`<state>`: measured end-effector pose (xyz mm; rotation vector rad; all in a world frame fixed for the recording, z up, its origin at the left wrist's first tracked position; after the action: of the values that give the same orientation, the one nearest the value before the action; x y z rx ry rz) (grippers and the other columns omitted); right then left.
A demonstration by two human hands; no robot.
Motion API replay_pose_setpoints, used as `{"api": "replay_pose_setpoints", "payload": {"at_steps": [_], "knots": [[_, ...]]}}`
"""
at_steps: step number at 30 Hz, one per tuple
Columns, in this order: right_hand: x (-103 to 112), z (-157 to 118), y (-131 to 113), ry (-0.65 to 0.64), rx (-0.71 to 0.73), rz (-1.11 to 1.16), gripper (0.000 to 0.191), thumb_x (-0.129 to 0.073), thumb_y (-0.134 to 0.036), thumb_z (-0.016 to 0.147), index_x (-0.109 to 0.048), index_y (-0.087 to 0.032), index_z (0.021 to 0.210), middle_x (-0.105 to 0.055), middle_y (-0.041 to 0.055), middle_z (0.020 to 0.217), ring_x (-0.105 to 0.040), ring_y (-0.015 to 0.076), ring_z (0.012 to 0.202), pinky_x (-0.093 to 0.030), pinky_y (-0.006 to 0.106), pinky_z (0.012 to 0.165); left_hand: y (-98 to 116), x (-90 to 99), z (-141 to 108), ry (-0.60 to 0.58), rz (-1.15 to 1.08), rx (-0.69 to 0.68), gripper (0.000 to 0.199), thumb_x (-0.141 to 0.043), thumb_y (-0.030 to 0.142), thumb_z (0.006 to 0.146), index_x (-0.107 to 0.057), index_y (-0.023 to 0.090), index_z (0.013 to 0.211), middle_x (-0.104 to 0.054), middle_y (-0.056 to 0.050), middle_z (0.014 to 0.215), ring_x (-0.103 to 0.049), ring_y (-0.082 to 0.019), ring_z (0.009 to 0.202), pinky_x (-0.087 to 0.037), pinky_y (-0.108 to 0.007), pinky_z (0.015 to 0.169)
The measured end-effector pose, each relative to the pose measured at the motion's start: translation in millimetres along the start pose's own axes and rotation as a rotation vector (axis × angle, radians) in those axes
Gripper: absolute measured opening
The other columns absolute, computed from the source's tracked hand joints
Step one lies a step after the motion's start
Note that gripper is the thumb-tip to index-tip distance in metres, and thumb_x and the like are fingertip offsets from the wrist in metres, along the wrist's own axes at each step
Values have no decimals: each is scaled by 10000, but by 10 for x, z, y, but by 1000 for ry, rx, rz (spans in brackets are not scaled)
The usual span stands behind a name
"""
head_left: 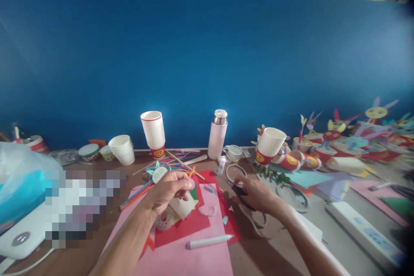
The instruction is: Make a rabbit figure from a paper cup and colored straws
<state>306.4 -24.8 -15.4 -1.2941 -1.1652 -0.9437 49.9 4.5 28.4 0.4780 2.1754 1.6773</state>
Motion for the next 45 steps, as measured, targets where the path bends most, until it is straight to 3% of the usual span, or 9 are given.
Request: {"api": "replay_pose_setpoints", "payload": {"at_steps": [5,9,17,25,35,38,40,43,45], "knots": [[-65,-15,66,-40,-51,-94,320,-546,-191,697,-567,-118,1008,-672,165,878,-623,300,848,-376,308,649,-2,12,-8,21,5,-3,190,-643,277,619,-548,139,529,-534,28,451,-513,-94,464,-360,-215,526],[-86,-30,105,-65,-21,-75,379,-536,-225,715,-522,-150,1086,-672,126,903,-624,266,862,-379,285,656,-14,14,2,21,8,-10,181,-633,279,638,-562,135,553,-550,23,479,-513,-90,475,-358,-212,532],[-70,-15,127,-101,81,39,374,-487,-184,738,-447,-190,1111,-669,23,754,-627,182,717,-358,229,578,8,1,10,17,-13,-37,204,-629,295,657,-551,136,557,-533,27,486,-512,-89,483,-340,-207,534],[-37,19,98,25,-61,-147,303,-480,-170,709,-562,-156,1000,-671,136,894,-627,305,859,-384,360,714,31,16,3,19,-32,-64,203,-641,297,665,-564,131,578,-552,11,511,-489,-82,495,-335,-200,531],[-40,-1,105,3,3,-107,328,-504,-153,674,-629,-182,976,-681,110,860,-625,269,827,-404,311,672,66,-31,-35,13,-15,-52,202,-645,303,658,-569,135,576,-572,0,512,-488,-87,492,-349,-208,530],[83,-12,38,66,27,165,296,-520,-222,719,-613,-214,1000,-649,48,751,-601,211,714,-396,282,622,65,-55,-56,0,22,-66,172,-628,275,663,-571,138,576,-565,3,511,-481,-91,500,-350,-218,536],[200,-47,-73,111,76,641,340,-543,-290,744,-542,-216,1076,-597,7,706,-555,160,635,-387,249,574,40,-92,-62,-21,54,-72,144,-620,252,665,-577,138,589,-555,7,513,-471,-93,501,-347,-223,533],[331,-149,-335,66,229,1233,354,-587,-410,750,-490,-197,1015,-538,9,787,-505,125,659,-397,239,595,-26,-176,-60,-60,89,-69,123,-607,235,679,-585,138,607,-537,17,514,-452,-89,500,-326,-221,516],[345,-228,-524,-49,297,1394,402,-607,-455,745,-471,-188,1013,-522,15,788,-490,128,680,-391,235,584,-62,-240,-58,-94,110,-76,118,-594,216,682,-579,138,596,-528,21,511,-441,-87,501,-313,-219,508]]}}
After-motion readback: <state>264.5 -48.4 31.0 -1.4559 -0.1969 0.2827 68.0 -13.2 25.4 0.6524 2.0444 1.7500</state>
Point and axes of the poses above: each hand's wrist, its own z-axis towards the middle knuckle, its own x-axis out of the back of the hand, y = z × x, the point moved 3 cm from there along z, towards the middle knuckle
